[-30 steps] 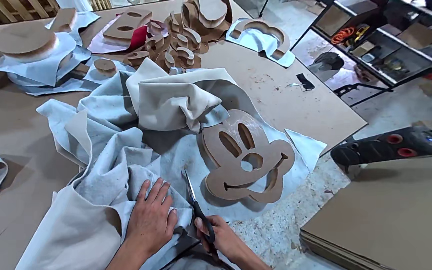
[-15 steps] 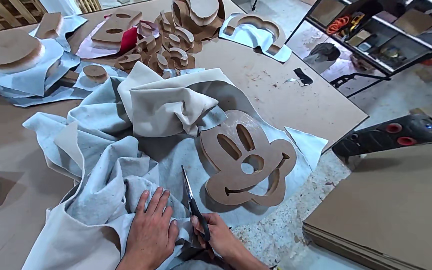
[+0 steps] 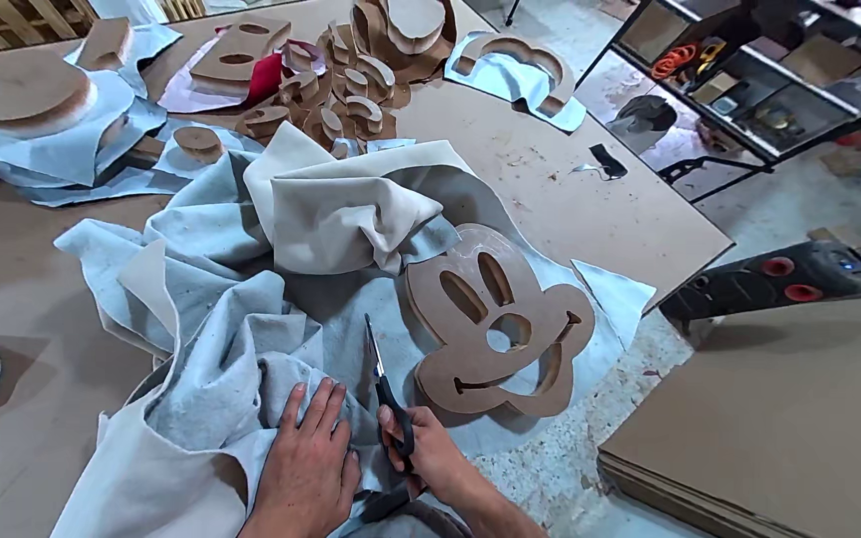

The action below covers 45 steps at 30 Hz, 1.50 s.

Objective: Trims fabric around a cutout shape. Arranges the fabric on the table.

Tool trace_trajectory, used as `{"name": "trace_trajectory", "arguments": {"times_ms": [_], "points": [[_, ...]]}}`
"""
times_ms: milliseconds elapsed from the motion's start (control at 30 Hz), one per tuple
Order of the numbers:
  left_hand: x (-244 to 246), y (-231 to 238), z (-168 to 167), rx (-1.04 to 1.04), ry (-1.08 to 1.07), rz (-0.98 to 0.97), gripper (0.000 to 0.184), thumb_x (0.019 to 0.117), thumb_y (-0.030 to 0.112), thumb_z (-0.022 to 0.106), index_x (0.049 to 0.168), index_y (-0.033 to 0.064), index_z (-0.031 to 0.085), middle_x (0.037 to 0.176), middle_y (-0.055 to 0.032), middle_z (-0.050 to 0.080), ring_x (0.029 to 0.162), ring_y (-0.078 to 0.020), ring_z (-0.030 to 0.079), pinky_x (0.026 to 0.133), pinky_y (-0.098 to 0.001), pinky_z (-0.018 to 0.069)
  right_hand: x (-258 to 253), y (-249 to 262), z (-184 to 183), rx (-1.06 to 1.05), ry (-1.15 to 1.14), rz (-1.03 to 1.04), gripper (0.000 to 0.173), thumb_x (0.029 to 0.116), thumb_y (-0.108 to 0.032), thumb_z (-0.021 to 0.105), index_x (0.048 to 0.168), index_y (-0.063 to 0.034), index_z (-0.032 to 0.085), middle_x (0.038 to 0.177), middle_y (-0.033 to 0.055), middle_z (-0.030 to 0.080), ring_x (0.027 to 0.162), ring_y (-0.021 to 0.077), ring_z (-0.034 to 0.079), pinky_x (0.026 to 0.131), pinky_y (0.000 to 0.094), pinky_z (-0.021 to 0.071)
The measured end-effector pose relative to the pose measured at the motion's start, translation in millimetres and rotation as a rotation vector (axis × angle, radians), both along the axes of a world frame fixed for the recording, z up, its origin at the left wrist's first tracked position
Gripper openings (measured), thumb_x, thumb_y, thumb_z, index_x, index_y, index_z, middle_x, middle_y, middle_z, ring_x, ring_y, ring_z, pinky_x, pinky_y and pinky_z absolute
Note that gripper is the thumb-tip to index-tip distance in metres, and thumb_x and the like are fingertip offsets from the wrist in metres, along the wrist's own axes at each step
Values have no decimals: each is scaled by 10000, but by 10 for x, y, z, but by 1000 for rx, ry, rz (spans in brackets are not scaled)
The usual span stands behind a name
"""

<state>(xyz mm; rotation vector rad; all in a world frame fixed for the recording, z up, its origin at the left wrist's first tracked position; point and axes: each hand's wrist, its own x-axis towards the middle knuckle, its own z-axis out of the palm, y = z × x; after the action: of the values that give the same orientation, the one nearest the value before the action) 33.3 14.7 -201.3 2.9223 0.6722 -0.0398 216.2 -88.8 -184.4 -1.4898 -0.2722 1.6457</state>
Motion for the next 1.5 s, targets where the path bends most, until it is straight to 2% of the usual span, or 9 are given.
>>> {"name": "trace_trajectory", "arguments": {"times_ms": [733,800,900,967,1067,1133,1200,1333,1500], "points": [[35,50,231,-196,155,6,465,975,455,471,1038,97,763,1470,-131,589,1511,-317,373,1248,-625,121,-53,616,-191,50,-138,-144,451,1079,-394,486,839,-47,644,597,2,593,466,88,530,442,247,444],[171,162,473,-340,80,130,378,950,382,544,1020,77,755,1341,-91,680,1375,-258,548,1221,-561,265,-56,612,-241,106,-145,-147,427,1061,-378,517,824,-54,664,608,-7,602,505,85,557,496,263,477],[673,463,760,-385,-182,380,399,976,395,510,1099,87,733,1105,-93,731,952,-272,721,817,-529,582,-47,598,-230,142,-99,-157,344,1046,-284,499,823,-70,653,617,-16,612,511,67,567,485,256,484],[1153,761,860,-438,-42,550,565,980,575,508,1205,99,713,1141,-131,727,1016,-348,703,849,-599,542,-32,595,-220,122,-80,-139,363,1059,-301,463,835,-79,643,630,-20,607,525,67,559,491,248,467],[1756,1228,648,-465,169,726,837,895,828,429,1093,78,745,1128,-207,717,1126,-418,660,924,-666,493,-10,616,-201,53,-55,-85,481,1077,-454,460,878,-53,634,651,23,611,522,111,565,478,274,471],[1986,1463,467,-590,38,792,759,947,749,462,1151,72,739,1127,-180,737,1108,-388,677,952,-662,488,12,625,-200,29,-44,-71,489,1069,-482,463,897,-58,634,658,25,612,521,117,559,479,277,464],[2121,1662,365,-734,-195,895,581,1016,574,497,1102,51,735,952,-126,768,854,-326,718,825,-597,543,7,612,-206,22,-28,-70,487,1067,-483,470,918,-54,648,658,30,622,519,121,568,477,279,473],[2278,2067,692,-760,-620,830,470,1048,429,499,999,17,719,827,-113,740,747,-263,712,761,-532,573,37,592,-231,71,6,-70,497,1070,-485,448,917,-54,644,660,19,622,530,103,568,492,267,468],[2340,2387,1068,-893,-625,729,422,1065,401,528,996,32,720,742,-36,717,627,-113,660,636,-323,554,90,697,-208,102,-39,-76,518,1084,-471,408,875,-66,654,649,4,632,521,75,555,476,237,432]]}}
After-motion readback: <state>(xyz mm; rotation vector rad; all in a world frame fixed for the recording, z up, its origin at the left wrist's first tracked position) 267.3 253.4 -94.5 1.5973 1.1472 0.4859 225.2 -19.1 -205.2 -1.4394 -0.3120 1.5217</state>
